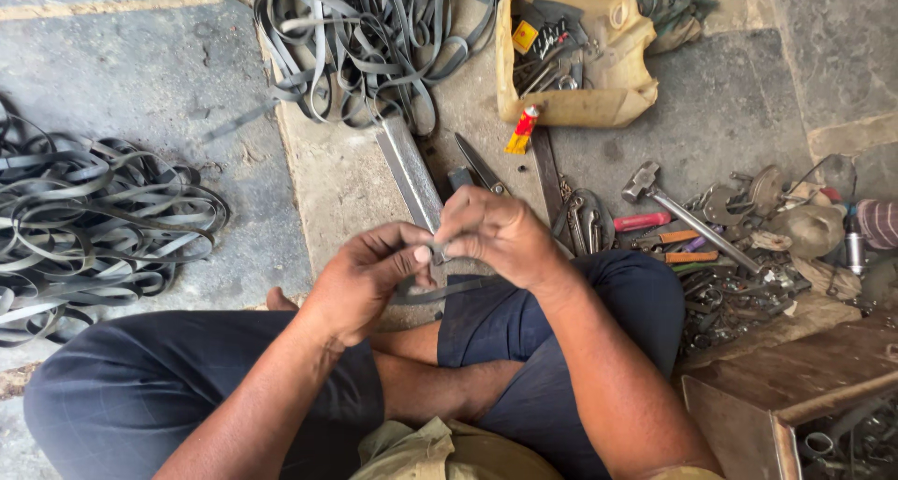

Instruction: The person sits on the floor and repairs rubber belts by cutting them with scissors, smoothing edges with a sanding block, applying glue, and hammering a metal pin into the joined ends. The person repeats this process for multiple belt pieces.

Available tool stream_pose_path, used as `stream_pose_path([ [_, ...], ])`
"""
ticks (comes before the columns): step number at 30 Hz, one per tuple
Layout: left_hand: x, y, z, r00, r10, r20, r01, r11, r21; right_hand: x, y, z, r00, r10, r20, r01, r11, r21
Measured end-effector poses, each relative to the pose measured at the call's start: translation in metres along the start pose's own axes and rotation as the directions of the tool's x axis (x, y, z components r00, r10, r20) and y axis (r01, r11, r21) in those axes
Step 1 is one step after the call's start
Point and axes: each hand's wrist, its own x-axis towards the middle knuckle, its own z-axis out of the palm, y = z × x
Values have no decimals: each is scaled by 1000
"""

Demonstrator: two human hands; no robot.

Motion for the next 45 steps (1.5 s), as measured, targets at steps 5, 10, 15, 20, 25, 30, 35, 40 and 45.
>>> stream_pose_path([
  [5,4,1,1,981,161,-107,-135,967,216,0,-1,5,966,211,-151,-203,977,72],
  [10,3,4,1,966,200,-165,-98,871,481,6,2,26,974,164,-154,-188,969,-159],
  [15,3,10,-4,953,296,-59,-230,838,494,5,4,21,935,208,-286,-281,928,-245],
  [20,-1,18,-2,954,293,65,-300,945,128,8,18,24,962,233,-145,-233,972,17],
  [25,-11,28,0,925,366,101,-345,921,-179,6,37,36,971,224,80,-233,964,128],
  [30,-14,45,-13,868,496,29,-451,811,-373,3,23,14,933,354,63,-345,930,-124],
  [35,-22,69,-37,819,573,27,-501,738,-452,-1,-11,-20,906,424,-4,-418,891,-177],
  [40,-29,79,-57,798,601,-29,-563,729,-389,-19,-23,-65,901,428,-72,-431,864,-261],
  [45,-49,98,-99,729,677,-102,-669,674,-313,-44,-23,-108,893,428,-138,-450,834,-320],
])
